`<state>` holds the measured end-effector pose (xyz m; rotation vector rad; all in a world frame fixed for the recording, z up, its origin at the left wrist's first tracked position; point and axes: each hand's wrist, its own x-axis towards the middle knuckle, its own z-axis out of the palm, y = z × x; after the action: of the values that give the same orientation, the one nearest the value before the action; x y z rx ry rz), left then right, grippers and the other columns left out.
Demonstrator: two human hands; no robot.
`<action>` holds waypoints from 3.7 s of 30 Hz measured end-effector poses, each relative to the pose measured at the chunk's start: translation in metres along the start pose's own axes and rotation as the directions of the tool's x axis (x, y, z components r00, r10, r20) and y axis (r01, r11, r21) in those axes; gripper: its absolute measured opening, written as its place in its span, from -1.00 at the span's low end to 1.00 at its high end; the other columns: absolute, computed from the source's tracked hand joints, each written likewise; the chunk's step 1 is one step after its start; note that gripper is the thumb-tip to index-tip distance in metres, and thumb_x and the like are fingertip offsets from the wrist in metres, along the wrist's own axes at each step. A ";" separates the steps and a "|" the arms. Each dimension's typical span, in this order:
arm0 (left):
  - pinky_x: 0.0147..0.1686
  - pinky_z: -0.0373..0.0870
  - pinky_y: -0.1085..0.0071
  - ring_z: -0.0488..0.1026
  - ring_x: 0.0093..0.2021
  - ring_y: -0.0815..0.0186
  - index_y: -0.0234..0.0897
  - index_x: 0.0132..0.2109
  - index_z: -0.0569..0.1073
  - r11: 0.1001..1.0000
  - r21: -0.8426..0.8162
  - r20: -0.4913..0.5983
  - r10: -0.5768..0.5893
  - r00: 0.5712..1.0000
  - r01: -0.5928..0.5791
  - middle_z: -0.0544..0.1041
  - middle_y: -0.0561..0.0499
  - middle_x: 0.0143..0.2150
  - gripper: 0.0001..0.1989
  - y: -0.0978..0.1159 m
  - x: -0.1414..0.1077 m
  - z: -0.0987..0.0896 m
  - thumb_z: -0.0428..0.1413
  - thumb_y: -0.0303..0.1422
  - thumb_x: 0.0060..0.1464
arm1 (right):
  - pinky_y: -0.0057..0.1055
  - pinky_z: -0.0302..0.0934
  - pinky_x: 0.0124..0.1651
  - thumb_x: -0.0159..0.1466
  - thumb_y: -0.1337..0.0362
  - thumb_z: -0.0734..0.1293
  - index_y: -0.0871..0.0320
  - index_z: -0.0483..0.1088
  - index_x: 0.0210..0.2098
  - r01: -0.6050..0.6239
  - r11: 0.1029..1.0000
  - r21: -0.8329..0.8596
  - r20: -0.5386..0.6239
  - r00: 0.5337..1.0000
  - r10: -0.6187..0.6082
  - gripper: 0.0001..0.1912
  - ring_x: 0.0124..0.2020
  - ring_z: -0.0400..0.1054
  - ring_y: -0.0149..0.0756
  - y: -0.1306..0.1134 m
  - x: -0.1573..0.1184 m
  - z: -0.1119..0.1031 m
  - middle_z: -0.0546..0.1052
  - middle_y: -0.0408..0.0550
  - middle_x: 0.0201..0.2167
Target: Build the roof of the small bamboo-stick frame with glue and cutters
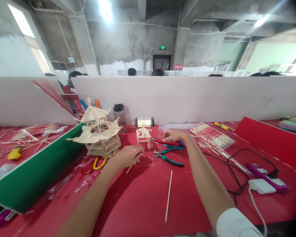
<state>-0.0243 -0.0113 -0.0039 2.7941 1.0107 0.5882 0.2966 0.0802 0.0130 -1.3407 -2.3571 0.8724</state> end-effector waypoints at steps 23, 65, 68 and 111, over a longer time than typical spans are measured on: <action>0.03 0.28 0.38 0.43 0.03 0.30 -0.08 -0.06 0.51 0.793 0.017 0.112 0.603 0.790 -0.609 0.55 0.01 -0.03 -0.84 0.063 0.021 0.053 0.11 -0.40 0.26 | -0.43 0.28 -0.46 0.10 0.00 0.47 0.16 0.51 -0.20 -0.090 0.989 0.120 0.119 0.990 0.076 -0.59 -0.51 0.40 -0.32 -0.003 -0.006 -0.003 0.58 -0.07 -0.42; -0.24 0.32 0.42 0.42 -0.31 0.33 -0.26 -0.18 0.45 0.803 -0.587 -0.423 -0.417 0.805 0.108 0.51 0.03 -0.30 -0.82 0.009 0.017 0.015 0.07 -0.25 0.23 | -0.30 0.42 -0.14 0.11 0.12 0.51 0.17 0.53 -0.16 0.364 0.820 0.441 -0.384 0.903 -0.194 -0.64 -0.28 0.53 -0.26 -0.059 -0.021 -0.010 0.62 -0.03 -0.33; -0.26 0.31 0.44 0.41 -0.32 0.34 -0.27 -0.21 0.44 0.781 -0.618 -0.447 -0.446 0.775 0.093 0.50 0.04 -0.32 -0.81 0.008 0.018 0.014 0.08 -0.23 0.23 | -0.33 0.40 -0.21 0.11 0.09 0.49 0.18 0.53 -0.16 0.348 0.872 0.345 -0.430 0.884 -0.183 -0.63 -0.34 0.51 -0.27 -0.058 -0.015 -0.009 0.61 -0.04 -0.36; 0.34 0.15 0.09 0.13 0.40 0.11 -0.21 0.34 0.19 0.992 -0.056 -0.460 -0.126 0.879 0.113 0.20 -0.20 0.38 -0.53 -0.021 0.012 0.038 -0.07 -0.26 0.35 | -0.45 0.11 -0.36 0.25 0.22 0.31 0.16 0.52 -0.38 0.046 0.986 -0.162 -0.196 0.977 -0.078 -0.81 -0.40 0.43 -0.28 -0.057 -0.062 0.074 0.61 -0.03 -0.41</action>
<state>-0.0133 0.0129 -0.0399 2.5925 1.2267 1.2828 0.2526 -0.0210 -0.0054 -1.3362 -2.3332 0.5148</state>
